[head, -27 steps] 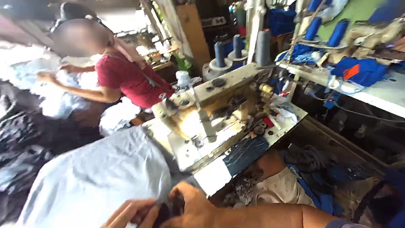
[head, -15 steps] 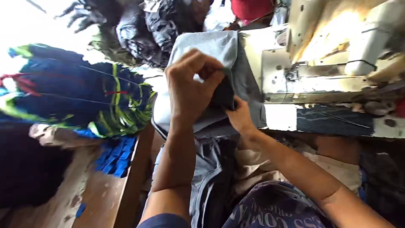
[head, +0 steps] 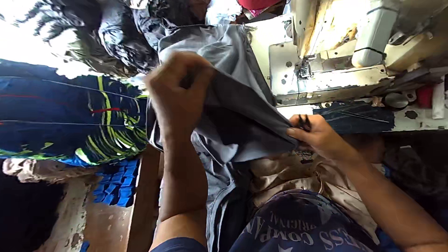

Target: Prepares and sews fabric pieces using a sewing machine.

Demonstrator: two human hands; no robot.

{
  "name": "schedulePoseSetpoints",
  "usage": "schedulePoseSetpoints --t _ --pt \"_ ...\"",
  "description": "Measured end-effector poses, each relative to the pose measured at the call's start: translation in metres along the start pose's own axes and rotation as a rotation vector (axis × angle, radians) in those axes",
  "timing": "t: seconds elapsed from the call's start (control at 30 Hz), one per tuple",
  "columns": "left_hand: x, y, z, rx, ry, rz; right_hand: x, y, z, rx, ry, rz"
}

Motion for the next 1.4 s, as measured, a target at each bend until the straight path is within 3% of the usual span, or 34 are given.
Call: schedulePoseSetpoints --t 0.07,0.17,0.3,0.43,0.63,0.8,1.0,1.13,1.4 --pt "0.025 0.035 0.0 0.155 -0.068 -0.188 0.034 -0.033 0.029 0.009 0.086 0.097" --pt "0.058 0.084 0.008 0.343 -0.13 -0.305 0.057 -0.062 0.041 0.2 0.076 0.288" --pt "0.07 0.109 0.008 0.419 -0.233 -0.278 0.05 -0.071 0.029 0.643 -0.05 0.532" --pt "0.068 0.105 0.013 0.475 -0.282 -0.227 0.041 -0.067 0.016 0.61 -0.087 0.633" --pt "0.063 0.104 0.026 0.37 -0.248 -0.253 0.038 -0.066 0.016 0.34 -0.142 0.603" --pt "0.058 0.112 0.031 0.359 -0.167 -0.276 0.04 -0.066 0.014 0.344 -0.247 0.611" --pt "0.06 0.115 0.031 0.576 -0.218 -0.172 0.04 -0.061 0.007 0.259 -0.365 0.492" --pt "0.061 0.11 0.04 0.546 -0.254 -0.08 0.044 -0.05 -0.005 0.291 -0.452 0.41" --pt "0.063 0.089 0.061 0.412 -0.171 -0.006 0.055 -0.035 -0.009 0.472 -0.468 0.69"
Point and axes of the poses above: each hand's wrist, its own x-axis away from the middle knuckle, its own y-axis out of the palm, z = x × y, the point moved 4 cm from there along -x, towards the middle knuckle, and after that the axes turned 15 degrees about y, right-handed, at the moved point
